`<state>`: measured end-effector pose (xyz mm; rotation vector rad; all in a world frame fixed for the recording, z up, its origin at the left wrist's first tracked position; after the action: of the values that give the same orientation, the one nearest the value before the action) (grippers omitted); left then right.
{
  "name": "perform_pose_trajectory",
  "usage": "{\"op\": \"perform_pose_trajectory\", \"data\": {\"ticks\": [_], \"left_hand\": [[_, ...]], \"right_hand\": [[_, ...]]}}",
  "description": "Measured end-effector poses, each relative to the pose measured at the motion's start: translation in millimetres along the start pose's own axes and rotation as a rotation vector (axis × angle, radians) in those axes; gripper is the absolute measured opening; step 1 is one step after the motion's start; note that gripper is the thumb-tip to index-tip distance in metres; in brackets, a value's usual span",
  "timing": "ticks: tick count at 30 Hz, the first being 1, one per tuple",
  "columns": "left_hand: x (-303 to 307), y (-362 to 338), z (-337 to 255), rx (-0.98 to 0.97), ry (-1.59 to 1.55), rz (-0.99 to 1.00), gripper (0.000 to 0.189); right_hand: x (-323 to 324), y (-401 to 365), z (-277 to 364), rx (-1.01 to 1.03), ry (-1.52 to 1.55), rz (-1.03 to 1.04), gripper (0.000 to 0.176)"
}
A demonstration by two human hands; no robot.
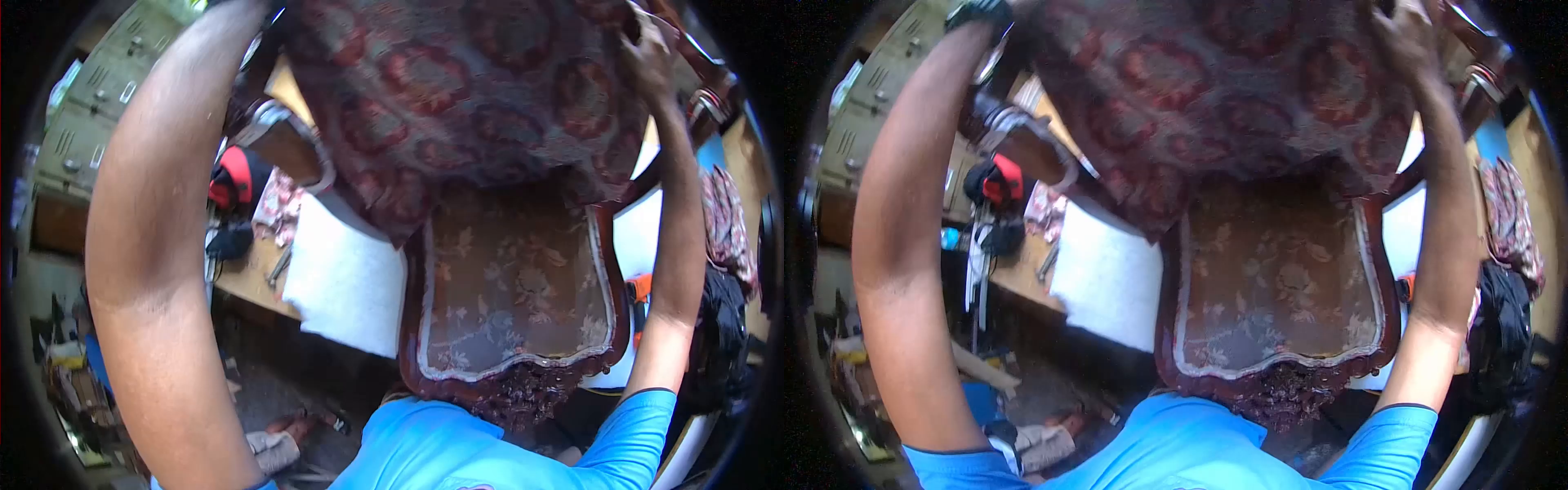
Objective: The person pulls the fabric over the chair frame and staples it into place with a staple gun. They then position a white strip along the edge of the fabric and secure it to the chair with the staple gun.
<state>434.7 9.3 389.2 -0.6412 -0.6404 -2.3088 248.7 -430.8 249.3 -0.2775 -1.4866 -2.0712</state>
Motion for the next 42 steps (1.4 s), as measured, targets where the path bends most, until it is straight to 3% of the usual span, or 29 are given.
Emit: {"op": "perform_pose_trajectory", "data": {"ticks": [1, 3, 5, 8, 10, 11, 12, 15, 16, 17, 19, 21, 22, 23, 25, 28, 31, 32, 34, 35, 36, 37, 38, 39, 40, 42], "left_hand": [[-3.7, 2.3, 0.1, -0.021, 0.009, -0.001, 0.024], [-17.2, 14.0, 2.0, -0.099, 0.04, 0.017, 0.027], [-39.1, 19.8, 7.5, -0.23, 0.087, 0.032, 0.03], [-56.5, 15.9, 16.4, -0.324, -0.027, -0.022, 0.03], [-55.9, 6.2, 18.0, -0.293, -0.194, 0.009, 0.028], [-38.1, -8.1, 12.5, -0.03, -0.465, 0.182, 0.03], [-19.0, -26.0, 6.8, 0.279, -0.729, 0.276, 0.034], [-9.1, -42.7, -7.2, 0.327, -0.541, -0.024, 0.044], [-7.7, -42.3, -10.1, 0.297, -0.415, 0.016, 0.047], [-0.3, -38.3, -14.7, 0.096, -0.388, -0.183, 0.039], [7.3, -32.3, -21.5, 0.135, -0.098, -0.05, 0.035], [39.9, -40.8, -25.6, 0.233, -0.083, 0.106, 0.02], [23.8, -39.6, -14.6, 0.221, -0.185, 0.028, 0.023], [4.6, -34.1, -0.4, 0.262, -0.012, 0.153, 0.023], [6.2, -33.4, 0.0, 0.289, 0.143, 0.132, 0.023], [5.2, -36.0, -8.8, 0.218, 0.104, 0.105, 0.037], [-17.9, -32.5, 0.7, 0.256, -0.218, 0.073, 0.042], [-27.1, -30.1, 9.5, 0.16, -0.321, 0.112, 0.043], [-46.3, -19.9, 32.9, -0.031, -0.407, -0.122, 0.045], [-0.8, -26.4, 10.9, -0.066, -0.492, -0.033, 0.041], [46.7, -44.2, -11.1, -0.004, -0.618, -0.114, 0.038], [24.3, -39.3, -2.1, -0.007, -0.738, -0.014, 0.042], [-16.2, -32.8, 14.7, 0.054, -0.891, 0.125, 0.034], [-4.4, -37.3, 10.0, 0.076, -0.867, 0.096, 0.03], [4.5, -38.8, 8.3, 0.157, -0.895, 0.233, 0.028], [5.3, -37.7, 9.4, 0.191, -1.045, 0.137, 0.025]], "right_hand": [[11.8, -2.3, 29.0, -0.141, 0.097, 0.029, 0.061], [11.8, -1.8, 14.7, -0.053, 0.085, -0.033, 0.052], [9.9, 3.7, -0.7, -0.083, 0.306, -0.072, 0.042], [20.0, 14.3, 15.3, -0.286, 0.296, -0.032, 0.028], [22.5, 16.8, 12.6, -0.153, 0.167, -0.084, 0.02], [21.9, 19.2, 7.4, -0.086, 0.102, -0.107, 0.017], [15.9, 29.0, -13.3, -0.29, 0.117, -0.06, 0.024], [-1.7, 48.9, -87.1, -0.195, 0.021, 0.055, 0.04], [-0.9, 47.7, -77.7, -0.134, -0.035, -0.009, 0.03], [-2.4, 48.2, -75.4, -0.045, -0.074, -0.058, 0.031], [-4.5, 41.8, -72.0, -0.153, -0.023, -0.04, 0.03], [-6.0, 42.7, -79.3, -0.185, -0.03, -0.003, 0.03], [-5.6, 41.0, -76.4, -0.199, -0.07, 0.007, 0.032], [-3.8, 41.1, -74.1, -0.214, -0.06, 0.039, 0.034], [-7.8, 40.8, -84.7, -0.136, -0.013, 0.018, 0.036], [-1.5, 30.1, -59.1, -0.187, 0.039, -0.031, 0.036], [0.6, 26.0, -43.3, -0.175, 0.061, -0.032, 0.036], [-1.4, 27.8, -41.8, -0.113, 0.009, -0.124, 0.039], [-20.4, 44.8, -92.1, 0.284, 0.134, -0.212, 0.043], [-10.9, 31.4, -62.2, 0.113, -0.027, -0.26, 0.045], [-7.0, 26.3, -50.2, 0.005, 0.014, -0.296, 0.05], [-3.3, 20.3, -38.9, -0.102, 0.055, -0.334, 0.055], [-0.7, 12.2, -34.8, -0.133, 0.109, -0.413, 0.058], [-1.9, 3.9, -31.8, -0.156, 0.188, -0.484, 0.061], [-2.6, -2.0, -35.0, -0.162, 0.223, -0.458, 0.064], [-11.4, -11.8, -55.8, -0.138, 0.16, -0.496, 0.072]]}}
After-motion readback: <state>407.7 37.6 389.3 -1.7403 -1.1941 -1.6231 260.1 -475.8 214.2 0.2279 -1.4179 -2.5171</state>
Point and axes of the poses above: each hand's wrist, its own y-axis towards the middle knuckle, its own x-axis out of the back of the hand, z = x × y, the point moved 4 cm from there along y, towards the middle knuckle, and after that the axes turned 14 degrees about y, right-handed, at the moved point
